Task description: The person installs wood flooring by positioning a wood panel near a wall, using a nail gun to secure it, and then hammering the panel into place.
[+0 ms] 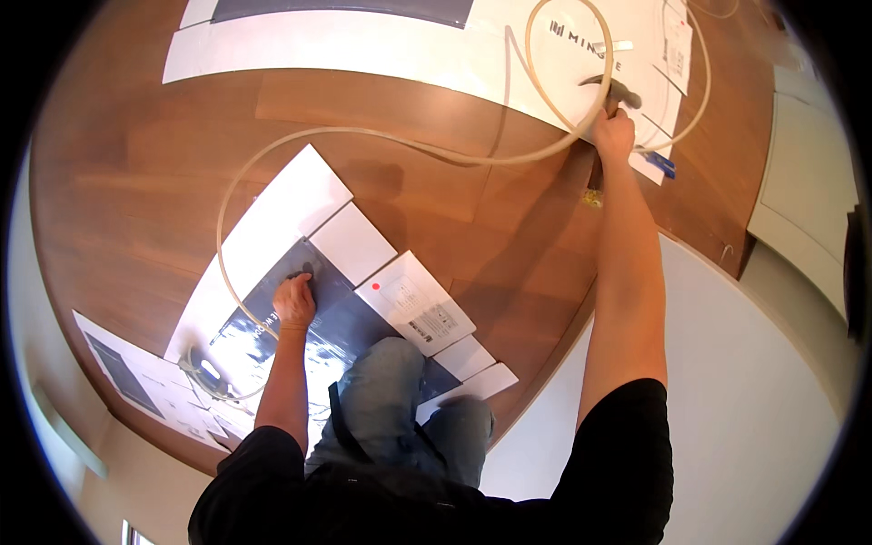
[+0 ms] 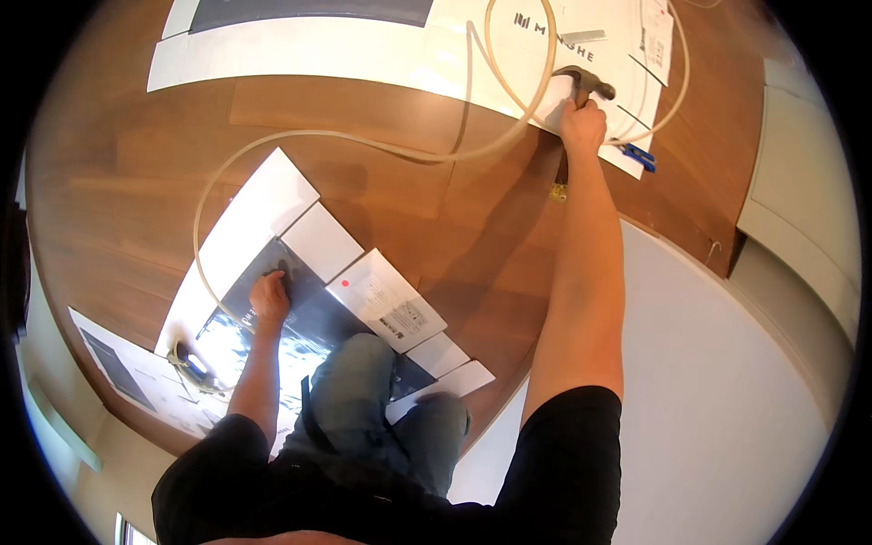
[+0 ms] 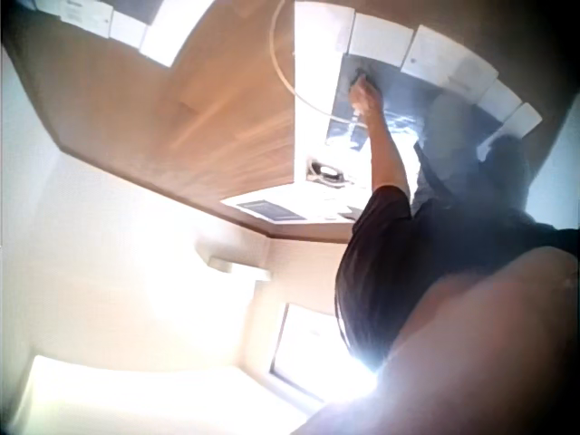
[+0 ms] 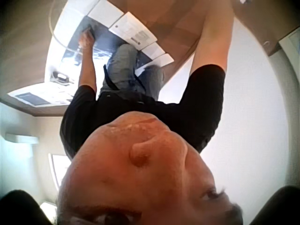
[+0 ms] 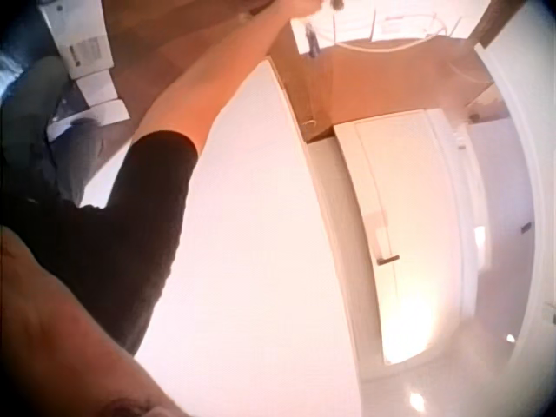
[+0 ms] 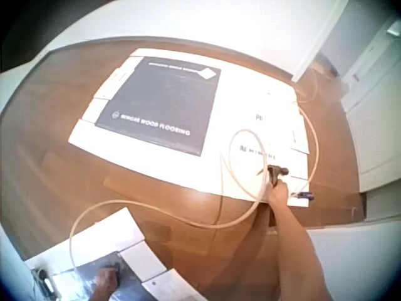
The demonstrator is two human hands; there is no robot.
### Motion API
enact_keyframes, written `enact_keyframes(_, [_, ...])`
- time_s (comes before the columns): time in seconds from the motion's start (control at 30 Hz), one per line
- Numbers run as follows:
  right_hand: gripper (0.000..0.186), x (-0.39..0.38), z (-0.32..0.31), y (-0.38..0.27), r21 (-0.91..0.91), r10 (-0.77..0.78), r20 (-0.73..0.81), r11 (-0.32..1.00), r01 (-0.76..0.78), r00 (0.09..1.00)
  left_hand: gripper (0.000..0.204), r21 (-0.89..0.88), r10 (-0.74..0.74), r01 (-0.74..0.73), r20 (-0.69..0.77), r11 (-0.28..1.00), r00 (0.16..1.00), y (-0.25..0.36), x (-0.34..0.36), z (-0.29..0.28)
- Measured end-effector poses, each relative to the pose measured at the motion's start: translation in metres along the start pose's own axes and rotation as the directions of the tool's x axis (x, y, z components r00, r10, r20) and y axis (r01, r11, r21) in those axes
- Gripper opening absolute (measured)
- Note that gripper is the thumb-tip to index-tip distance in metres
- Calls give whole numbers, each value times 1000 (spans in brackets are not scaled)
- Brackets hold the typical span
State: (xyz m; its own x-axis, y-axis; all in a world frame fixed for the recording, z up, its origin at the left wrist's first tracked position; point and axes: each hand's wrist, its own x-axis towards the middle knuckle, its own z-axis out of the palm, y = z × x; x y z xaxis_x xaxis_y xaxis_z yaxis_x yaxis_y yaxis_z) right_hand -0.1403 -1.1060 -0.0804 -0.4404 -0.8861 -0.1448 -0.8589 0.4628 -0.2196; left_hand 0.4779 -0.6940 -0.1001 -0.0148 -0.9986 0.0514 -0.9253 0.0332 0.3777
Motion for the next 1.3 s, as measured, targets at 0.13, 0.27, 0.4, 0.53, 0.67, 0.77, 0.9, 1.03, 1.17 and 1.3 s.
enact_keyframes(0.13, [48,25,22,-7,-12,0,-85,1000,-1,996,14,29,-188,187,58,982,980,25,17,2])
enact_keyframes(0.27, [44,22,35,-17,-149,-106,-238,986,72,965,19,-120,-380,417,247,901,891,103,69,18])
enact_keyframes(0.4, [41,19,24,-29,-96,-27,-261,995,2,965,41,-404,103,85,421,911,901,263,225,44])
enact_keyframes(0.53, [45,20,18,-31,-103,-29,-255,995,3,966,52,-360,298,-204,229,910,927,315,376,84])
enact_keyframes(0.67, [45,23,18,-24,-104,2,-227,994,-26,974,36,-201,158,-109,248,973,956,298,525,126])
enact_keyframes(0.77, [47,29,16,-33,-53,24,-186,998,-35,982,33,-122,58,-26,265,992,962,267,636,155])
enact_keyframes(0.9, [49,34,15,-30,-34,75,-162,996,-81,984,29,-19,45,-42,211,999,976,321,686,179])
enact_keyframes(1.03, [52,37,6,-28,-13,85,-106,996,-87,991,29,51,-46,36,198,998,979,331,682,189])
enact_keyframes(1.17, [61,37,3,-23,93,69,-103,994,-60,992,27,66,-27,17,153,998,988,321,679,195])
enact_keyframes(1.3, [60,39,-8,-19,202,113,-30,974,-105,993,24,27,11,-14,107,1000,994,330,675,195])
